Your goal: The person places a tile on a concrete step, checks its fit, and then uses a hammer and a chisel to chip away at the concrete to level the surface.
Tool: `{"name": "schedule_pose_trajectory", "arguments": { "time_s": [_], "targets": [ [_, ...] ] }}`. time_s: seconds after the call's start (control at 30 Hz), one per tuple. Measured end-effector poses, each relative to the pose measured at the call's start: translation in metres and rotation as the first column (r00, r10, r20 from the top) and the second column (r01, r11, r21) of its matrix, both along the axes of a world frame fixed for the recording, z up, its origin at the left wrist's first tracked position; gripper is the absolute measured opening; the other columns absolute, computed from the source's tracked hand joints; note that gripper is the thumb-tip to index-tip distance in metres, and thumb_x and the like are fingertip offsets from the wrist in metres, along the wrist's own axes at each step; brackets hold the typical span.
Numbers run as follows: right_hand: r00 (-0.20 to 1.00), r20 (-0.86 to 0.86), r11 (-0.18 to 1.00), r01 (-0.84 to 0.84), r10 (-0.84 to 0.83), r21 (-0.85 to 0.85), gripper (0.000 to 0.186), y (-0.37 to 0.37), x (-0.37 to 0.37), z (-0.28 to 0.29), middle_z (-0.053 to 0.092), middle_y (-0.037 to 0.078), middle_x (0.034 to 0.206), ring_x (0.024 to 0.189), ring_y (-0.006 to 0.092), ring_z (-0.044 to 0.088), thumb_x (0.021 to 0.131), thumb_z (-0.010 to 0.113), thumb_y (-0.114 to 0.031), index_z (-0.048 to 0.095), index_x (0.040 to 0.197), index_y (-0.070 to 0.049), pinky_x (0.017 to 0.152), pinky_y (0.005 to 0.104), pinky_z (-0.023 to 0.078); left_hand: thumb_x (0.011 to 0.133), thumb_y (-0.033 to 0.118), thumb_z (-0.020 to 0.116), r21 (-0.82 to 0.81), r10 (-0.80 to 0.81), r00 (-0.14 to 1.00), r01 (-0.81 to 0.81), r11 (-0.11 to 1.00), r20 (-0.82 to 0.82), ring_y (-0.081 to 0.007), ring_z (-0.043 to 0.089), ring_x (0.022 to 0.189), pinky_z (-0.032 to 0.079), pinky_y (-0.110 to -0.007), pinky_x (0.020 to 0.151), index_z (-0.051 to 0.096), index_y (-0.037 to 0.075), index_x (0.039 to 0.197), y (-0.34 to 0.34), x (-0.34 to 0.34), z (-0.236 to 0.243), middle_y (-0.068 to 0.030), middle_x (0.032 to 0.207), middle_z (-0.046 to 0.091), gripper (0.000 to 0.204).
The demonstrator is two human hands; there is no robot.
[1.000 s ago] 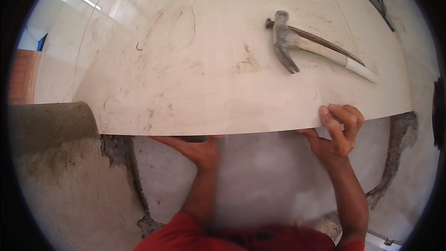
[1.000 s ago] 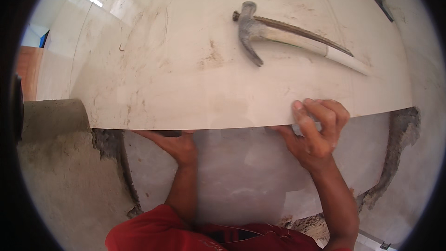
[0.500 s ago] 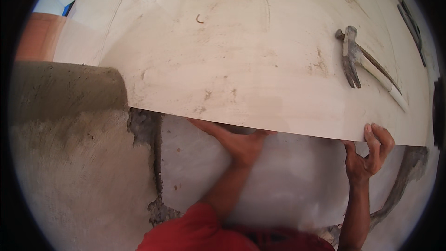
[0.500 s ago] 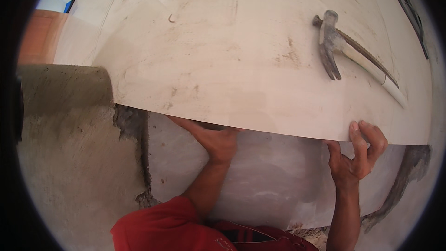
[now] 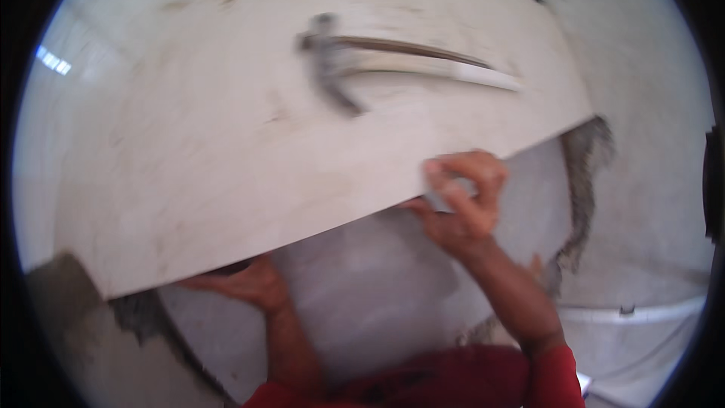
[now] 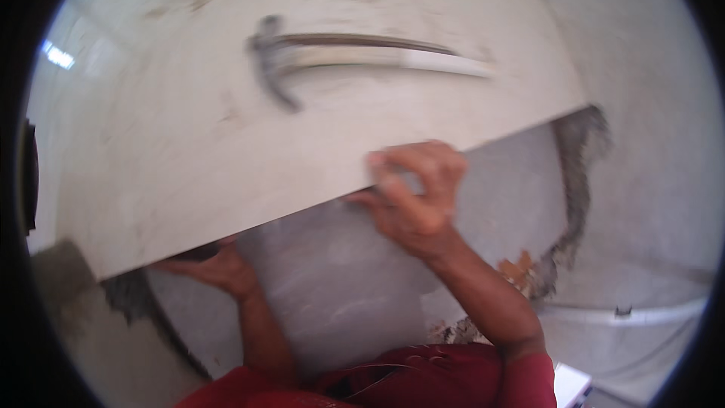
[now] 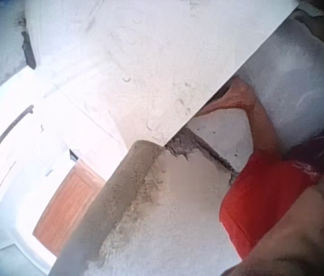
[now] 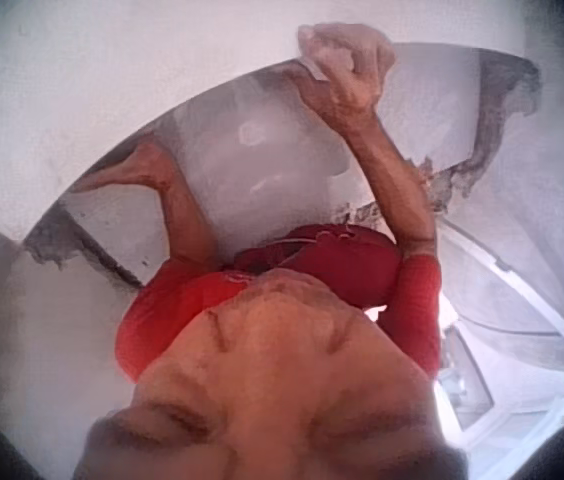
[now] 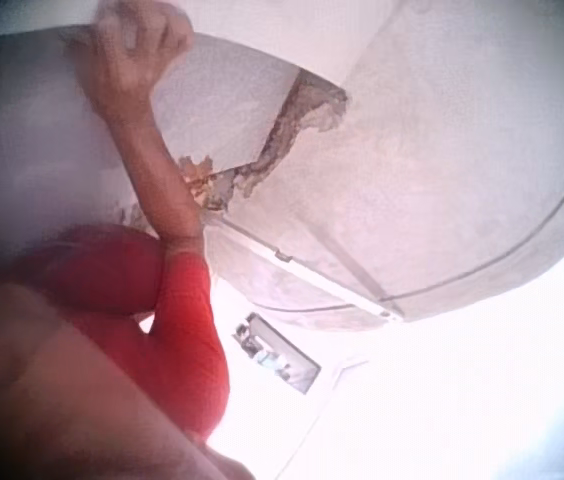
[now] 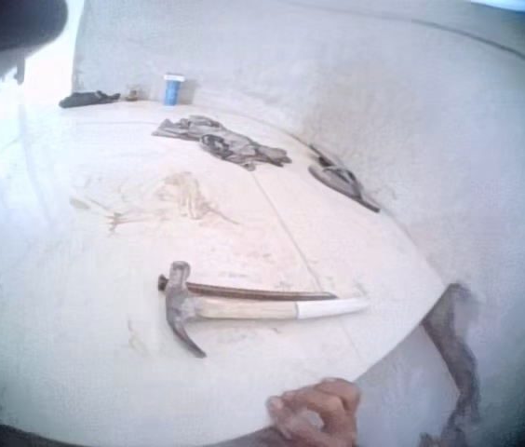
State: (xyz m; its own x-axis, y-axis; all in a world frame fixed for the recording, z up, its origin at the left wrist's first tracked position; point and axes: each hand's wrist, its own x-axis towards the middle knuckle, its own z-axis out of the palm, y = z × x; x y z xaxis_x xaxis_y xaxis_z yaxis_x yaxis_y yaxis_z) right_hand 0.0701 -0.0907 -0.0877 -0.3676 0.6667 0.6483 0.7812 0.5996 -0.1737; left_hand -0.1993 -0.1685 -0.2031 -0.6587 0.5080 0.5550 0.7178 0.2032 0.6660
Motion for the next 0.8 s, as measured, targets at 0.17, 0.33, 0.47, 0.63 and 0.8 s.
{"name": "schedule_pose_trajectory", "arguments": {
  "time_s": [0.17,0.33,0.47,0.63,0.8],
  "targets": [
    [1.000,0.026,0.997,0.010,-0.012,0.073,0.039,0.001,0.008,0.000,0.066,0.005,0.102,0.096,0.0249,0.054,0.075,0.085,-0.036,0.075,0.098,-0.006,0.085,0.0414,0.045,0.081,0.066,0.078,0.074,-0.042,0.998,0.045,0.996,-0.055,-0.0403,0.030,0.148,0.025,-0.051,0.122,0.003,-0.009,0.159,0.005,0.001,0.016,-0.0307,0.161,0.021,0.132],
    [0.998,0.053,0.995,0.019,-0.025,0.098,0.031,-0.001,0.015,-0.002,0.065,-0.001,0.106,0.099,0.0173,0.057,0.077,0.080,-0.032,0.075,0.101,-0.012,0.091,0.0397,0.044,0.084,0.058,0.080,0.065,-0.086,0.992,0.093,0.994,-0.096,-0.0395,0.037,0.142,0.031,-0.051,0.118,0.007,-0.010,0.158,0.007,-0.008,0.013,-0.0295,0.155,0.029,0.123],
    [0.992,0.123,0.991,0.002,-0.019,0.134,0.033,0.005,0.034,0.003,0.065,-0.001,0.107,0.097,0.0177,0.058,0.076,0.081,-0.032,0.075,0.102,-0.013,0.091,0.0390,0.045,0.084,0.055,0.081,0.026,-0.068,0.989,0.072,0.997,-0.130,-0.0395,0.039,0.140,0.032,-0.051,0.118,0.006,-0.009,0.157,0.006,-0.008,0.019,-0.0288,0.153,0.031,0.123],
    [0.989,0.143,0.996,0.031,-0.042,0.078,0.041,0.014,0.074,0.006,0.065,0.001,0.106,0.098,0.0192,0.059,0.072,0.084,-0.032,0.073,0.106,-0.011,0.089,0.0397,0.045,0.080,0.053,0.085,0.085,-0.089,0.994,0.094,0.992,-0.064,-0.0389,0.038,0.141,0.032,-0.051,0.118,0.006,-0.008,0.159,0.000,-0.015,0.015,-0.0276,0.155,0.029,0.126],
    [0.943,0.182,0.957,0.258,-0.279,0.131,0.053,0.011,0.125,0.002,0.067,0.005,0.109,0.101,0.0233,0.061,0.060,0.092,-0.021,0.072,0.107,-0.009,0.086,0.0395,0.044,0.076,0.065,0.084,0.107,-0.070,0.997,0.068,0.992,0.017,-0.0367,0.030,0.147,0.025,-0.050,0.121,0.006,-0.005,0.160,0.008,-0.001,0.004,-0.0257,0.159,0.023,0.134]
  ]
}}
